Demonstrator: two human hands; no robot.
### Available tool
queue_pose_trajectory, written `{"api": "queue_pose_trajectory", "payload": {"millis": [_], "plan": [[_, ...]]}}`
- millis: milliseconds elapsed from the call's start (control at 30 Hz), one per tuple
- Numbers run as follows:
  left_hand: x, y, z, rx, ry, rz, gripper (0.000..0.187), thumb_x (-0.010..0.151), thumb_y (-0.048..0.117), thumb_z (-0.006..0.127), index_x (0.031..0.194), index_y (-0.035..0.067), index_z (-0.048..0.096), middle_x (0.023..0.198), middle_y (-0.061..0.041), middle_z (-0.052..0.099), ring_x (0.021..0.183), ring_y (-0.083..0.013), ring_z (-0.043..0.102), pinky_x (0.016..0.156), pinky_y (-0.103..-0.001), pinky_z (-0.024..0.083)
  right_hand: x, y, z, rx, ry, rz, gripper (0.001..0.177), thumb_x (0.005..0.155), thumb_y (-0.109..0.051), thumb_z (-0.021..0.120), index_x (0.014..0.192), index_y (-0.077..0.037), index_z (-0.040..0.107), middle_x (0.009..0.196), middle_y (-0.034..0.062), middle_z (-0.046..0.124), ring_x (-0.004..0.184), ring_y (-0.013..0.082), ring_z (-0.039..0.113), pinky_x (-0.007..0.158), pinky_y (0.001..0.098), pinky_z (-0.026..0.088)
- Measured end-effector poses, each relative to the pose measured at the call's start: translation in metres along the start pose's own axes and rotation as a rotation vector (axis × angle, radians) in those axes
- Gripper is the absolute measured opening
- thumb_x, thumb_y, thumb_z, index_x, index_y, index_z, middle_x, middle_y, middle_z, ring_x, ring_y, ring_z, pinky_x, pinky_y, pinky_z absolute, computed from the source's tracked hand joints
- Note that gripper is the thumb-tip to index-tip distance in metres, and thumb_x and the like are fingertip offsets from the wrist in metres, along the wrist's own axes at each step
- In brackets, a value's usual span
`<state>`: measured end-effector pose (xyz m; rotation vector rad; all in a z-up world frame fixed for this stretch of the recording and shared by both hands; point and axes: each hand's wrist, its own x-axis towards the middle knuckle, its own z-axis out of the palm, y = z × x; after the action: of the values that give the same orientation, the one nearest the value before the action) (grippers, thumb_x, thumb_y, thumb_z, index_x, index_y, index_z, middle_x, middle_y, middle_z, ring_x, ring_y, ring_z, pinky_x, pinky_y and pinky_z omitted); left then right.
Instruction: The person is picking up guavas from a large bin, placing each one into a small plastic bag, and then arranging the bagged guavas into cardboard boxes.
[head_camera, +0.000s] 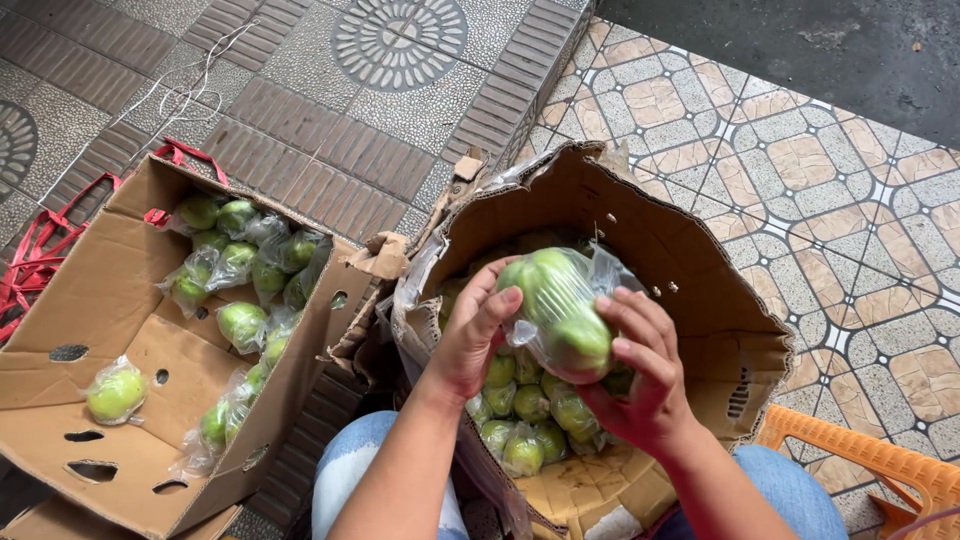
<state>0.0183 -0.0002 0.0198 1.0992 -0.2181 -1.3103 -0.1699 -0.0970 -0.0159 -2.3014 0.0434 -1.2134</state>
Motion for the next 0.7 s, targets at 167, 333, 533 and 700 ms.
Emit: {"api": "queue_pose_trajectory", "payload": {"millis": [167, 333, 533, 700], "plan": [[-0.004, -0.005, -0.004, 0.008, -0.043, 0.3, 0.091, 0.062, 0.035, 0.085, 0.138, 0.007, 0.043, 0.119, -0.014, 0.064, 0.102, -0.0244, 0.066, 0.082, -0.034, 0.059, -0.004, -0.004, 0.007, 0.207, 0.052, 0.558, 0.121, 0.071, -0.035, 0.087, 0.159, -0.027, 0.004, 0.164, 0.0243, 0.021, 0.147, 0.0389, 0.038, 0.106, 0.0505, 0.045], [-0.001, -0.022, -0.007, -0.06, -0.214, 0.448, 0.071, 0.078, 0.02, 0.084, 0.135, 0.01, 0.042, 0.12, -0.008, 0.058, 0.105, -0.0182, 0.062, 0.087, -0.031, 0.054, 0.003, -0.012, 0.01, 0.904, 0.194, 1.164, 0.112, 0.064, -0.028, 0.083, 0.155, -0.019, 0.019, 0.14, 0.0195, 0.047, 0.122, 0.0346, 0.058, 0.092, 0.05, 0.06], [-0.001, -0.022, -0.007, -0.052, -0.344, 0.447, 0.079, 0.079, 0.017, 0.087, 0.14, 0.01, 0.037, 0.133, -0.01, 0.053, 0.118, -0.0196, 0.057, 0.095, -0.032, 0.054, -0.005, -0.005, 0.005, 1.068, 0.27, 1.226, 0.101, 0.059, -0.021, 0.086, 0.148, 0.001, 0.043, 0.13, 0.0216, 0.064, 0.114, 0.0344, 0.065, 0.089, 0.0479, 0.058], [-0.003, -0.017, -0.008, -0.005, -0.363, 0.434, 0.088, 0.076, 0.017, 0.091, 0.145, 0.007, 0.037, 0.137, -0.01, 0.053, 0.124, -0.0195, 0.056, 0.098, -0.033, 0.056, -0.007, -0.006, 0.007, 1.063, 0.298, 1.204, 0.102, 0.056, -0.021, 0.085, 0.146, 0.003, 0.045, 0.131, 0.0222, 0.064, 0.117, 0.0347, 0.065, 0.096, 0.0458, 0.055]]}}
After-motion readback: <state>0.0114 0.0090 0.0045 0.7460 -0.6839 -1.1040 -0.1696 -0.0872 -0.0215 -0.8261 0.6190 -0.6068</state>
